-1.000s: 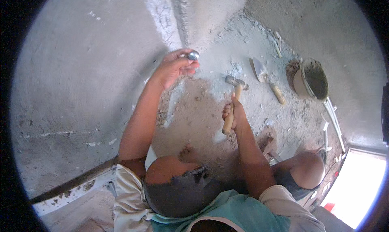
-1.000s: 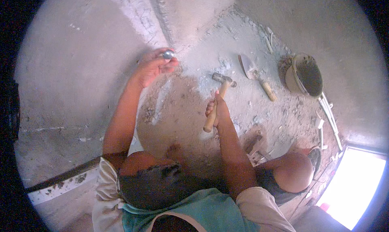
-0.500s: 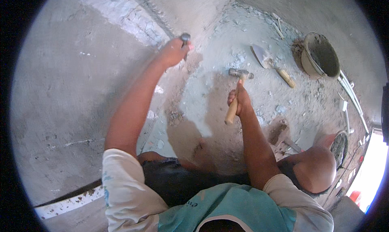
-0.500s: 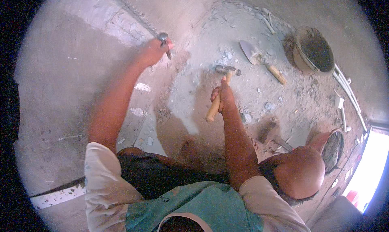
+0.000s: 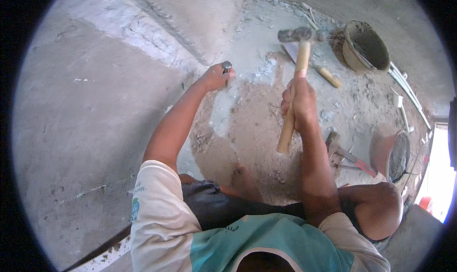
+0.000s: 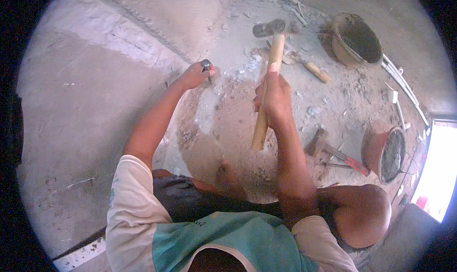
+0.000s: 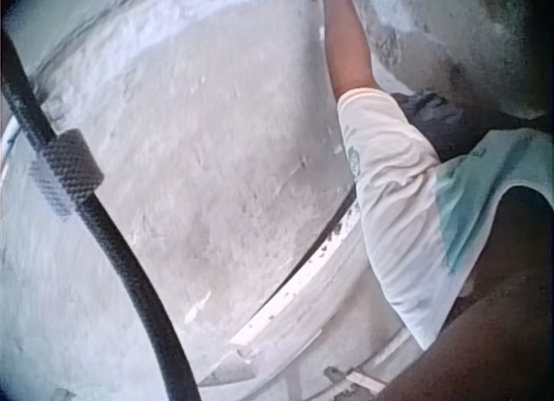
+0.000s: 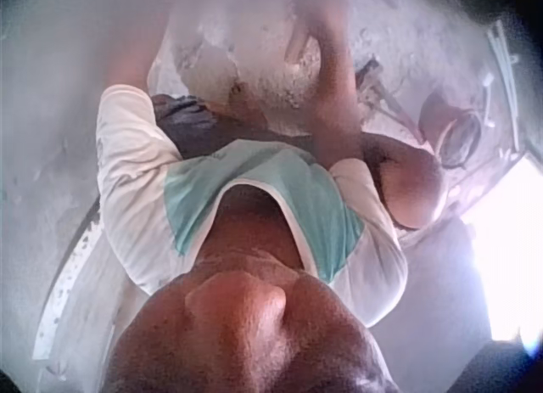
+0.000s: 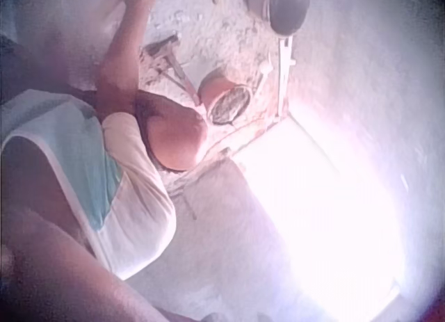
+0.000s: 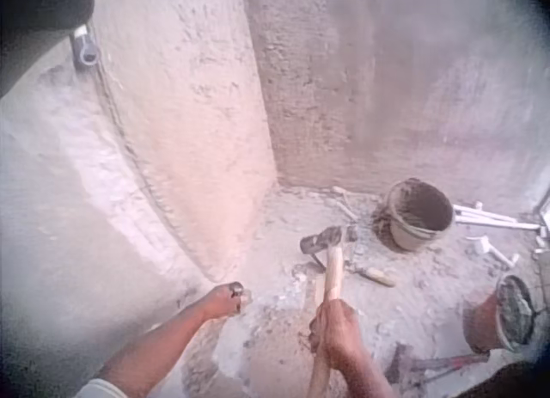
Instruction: The person uses a hammer and a chisel to carve a vertical groove into a concrete wall.
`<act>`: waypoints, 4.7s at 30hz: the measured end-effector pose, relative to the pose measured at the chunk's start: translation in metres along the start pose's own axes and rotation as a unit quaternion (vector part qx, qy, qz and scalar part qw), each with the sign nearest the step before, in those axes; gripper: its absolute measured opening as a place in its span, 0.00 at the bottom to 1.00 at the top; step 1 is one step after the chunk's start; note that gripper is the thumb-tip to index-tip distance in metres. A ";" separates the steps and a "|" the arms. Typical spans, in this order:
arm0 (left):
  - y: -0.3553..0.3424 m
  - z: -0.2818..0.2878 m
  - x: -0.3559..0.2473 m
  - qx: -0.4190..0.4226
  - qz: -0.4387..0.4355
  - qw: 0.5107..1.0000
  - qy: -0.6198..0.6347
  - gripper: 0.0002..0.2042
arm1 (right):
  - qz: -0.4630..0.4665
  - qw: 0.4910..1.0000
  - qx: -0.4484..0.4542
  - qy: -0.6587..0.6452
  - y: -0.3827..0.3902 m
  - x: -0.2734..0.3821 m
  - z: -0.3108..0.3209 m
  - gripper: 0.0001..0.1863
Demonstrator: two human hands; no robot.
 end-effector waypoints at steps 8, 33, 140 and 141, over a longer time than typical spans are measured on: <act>-0.010 -0.015 -0.005 0.081 -0.016 0.996 0.029 0.12 | 0.204 0.973 -0.068 0.088 0.050 0.090 -0.033 0.24; -0.007 -0.012 -0.006 0.013 -0.058 0.998 0.031 0.14 | 0.220 0.968 -0.051 0.111 0.064 0.103 -0.039 0.26; -0.010 -0.014 -0.013 0.025 -0.122 0.992 0.021 0.13 | 0.267 0.884 -0.048 0.379 0.032 0.037 -0.084 0.22; -0.015 -0.014 -0.020 0.032 -0.130 0.991 0.014 0.13 | 0.112 0.901 -0.020 0.418 0.012 -0.040 -0.050 0.24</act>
Point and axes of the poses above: each hand's wrist, its own y-axis away from the middle knuckle, its own z-axis out of the back of the hand, x = y × z, the point moved 7 cm from there along -y, towards the middle knuckle, and after that the axes turned 15 degrees about x, right-handed, at the moved point
